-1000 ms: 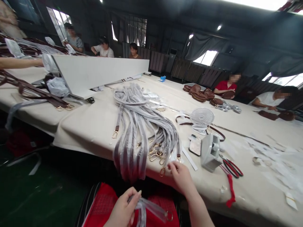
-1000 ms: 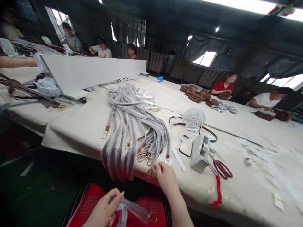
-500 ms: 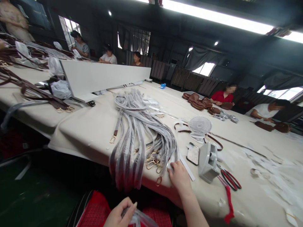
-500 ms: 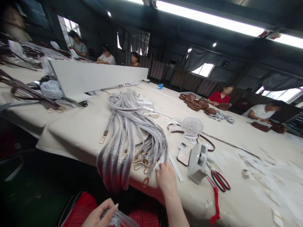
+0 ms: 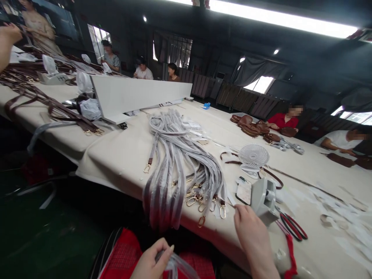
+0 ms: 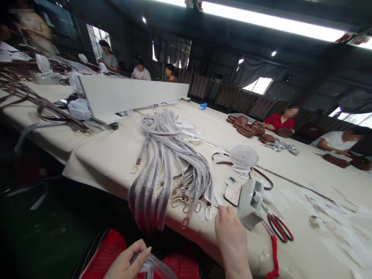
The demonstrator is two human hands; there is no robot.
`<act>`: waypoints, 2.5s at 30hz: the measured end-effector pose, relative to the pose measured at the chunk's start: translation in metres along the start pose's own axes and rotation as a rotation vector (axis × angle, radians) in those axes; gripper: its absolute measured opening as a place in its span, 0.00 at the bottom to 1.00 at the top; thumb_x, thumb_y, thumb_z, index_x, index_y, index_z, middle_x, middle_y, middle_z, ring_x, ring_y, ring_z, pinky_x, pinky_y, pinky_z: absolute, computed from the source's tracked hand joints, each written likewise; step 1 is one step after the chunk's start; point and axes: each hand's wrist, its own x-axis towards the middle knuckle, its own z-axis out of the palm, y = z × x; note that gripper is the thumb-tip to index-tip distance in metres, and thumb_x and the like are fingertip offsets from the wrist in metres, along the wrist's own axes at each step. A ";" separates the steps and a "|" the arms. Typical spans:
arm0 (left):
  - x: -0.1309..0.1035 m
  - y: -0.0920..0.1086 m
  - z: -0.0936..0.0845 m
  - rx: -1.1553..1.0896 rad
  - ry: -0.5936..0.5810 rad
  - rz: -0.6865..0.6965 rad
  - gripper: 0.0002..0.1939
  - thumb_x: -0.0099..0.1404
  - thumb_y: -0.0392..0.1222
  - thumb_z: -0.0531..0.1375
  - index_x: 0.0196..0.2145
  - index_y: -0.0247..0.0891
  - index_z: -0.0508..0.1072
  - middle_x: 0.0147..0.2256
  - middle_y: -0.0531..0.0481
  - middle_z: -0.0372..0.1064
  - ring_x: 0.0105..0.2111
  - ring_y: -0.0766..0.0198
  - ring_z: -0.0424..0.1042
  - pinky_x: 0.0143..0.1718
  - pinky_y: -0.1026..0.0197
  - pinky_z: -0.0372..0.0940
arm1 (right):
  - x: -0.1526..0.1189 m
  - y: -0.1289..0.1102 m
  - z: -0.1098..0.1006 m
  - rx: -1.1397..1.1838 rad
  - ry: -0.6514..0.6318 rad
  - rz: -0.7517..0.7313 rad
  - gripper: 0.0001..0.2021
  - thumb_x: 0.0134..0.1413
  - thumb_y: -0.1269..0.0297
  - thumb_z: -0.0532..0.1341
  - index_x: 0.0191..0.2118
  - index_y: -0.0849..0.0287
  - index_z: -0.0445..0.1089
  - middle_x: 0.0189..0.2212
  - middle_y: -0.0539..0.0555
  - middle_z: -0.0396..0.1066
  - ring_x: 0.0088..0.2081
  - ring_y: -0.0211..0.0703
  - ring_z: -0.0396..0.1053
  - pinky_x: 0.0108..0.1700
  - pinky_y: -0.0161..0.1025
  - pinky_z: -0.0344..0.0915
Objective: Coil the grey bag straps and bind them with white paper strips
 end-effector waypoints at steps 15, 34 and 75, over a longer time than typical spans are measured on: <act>-0.004 0.001 0.005 0.010 -0.006 -0.082 0.32 0.56 0.70 0.56 0.36 0.35 0.73 0.10 0.58 0.58 0.11 0.66 0.57 0.13 0.65 0.50 | -0.081 -0.010 -0.050 1.248 0.170 0.088 0.10 0.43 0.61 0.73 0.30 0.58 0.75 0.26 0.52 0.74 0.27 0.41 0.72 0.28 0.32 0.70; -0.008 -0.005 -0.009 -0.080 0.094 -0.139 0.26 0.59 0.64 0.58 0.34 0.35 0.74 0.22 0.53 0.70 0.16 0.66 0.66 0.16 0.66 0.57 | -0.073 -0.043 -0.047 0.760 -0.242 -0.496 0.09 0.59 0.64 0.57 0.28 0.55 0.69 0.21 0.48 0.70 0.22 0.36 0.66 0.27 0.32 0.64; -0.029 0.028 -0.011 0.366 -0.026 0.342 0.14 0.66 0.43 0.56 0.23 0.38 0.68 0.27 0.51 0.66 0.31 0.63 0.67 0.36 0.62 0.60 | -0.056 -0.130 0.077 1.380 -0.934 -0.048 0.34 0.54 0.32 0.51 0.22 0.61 0.70 0.17 0.54 0.70 0.20 0.41 0.65 0.24 0.38 0.61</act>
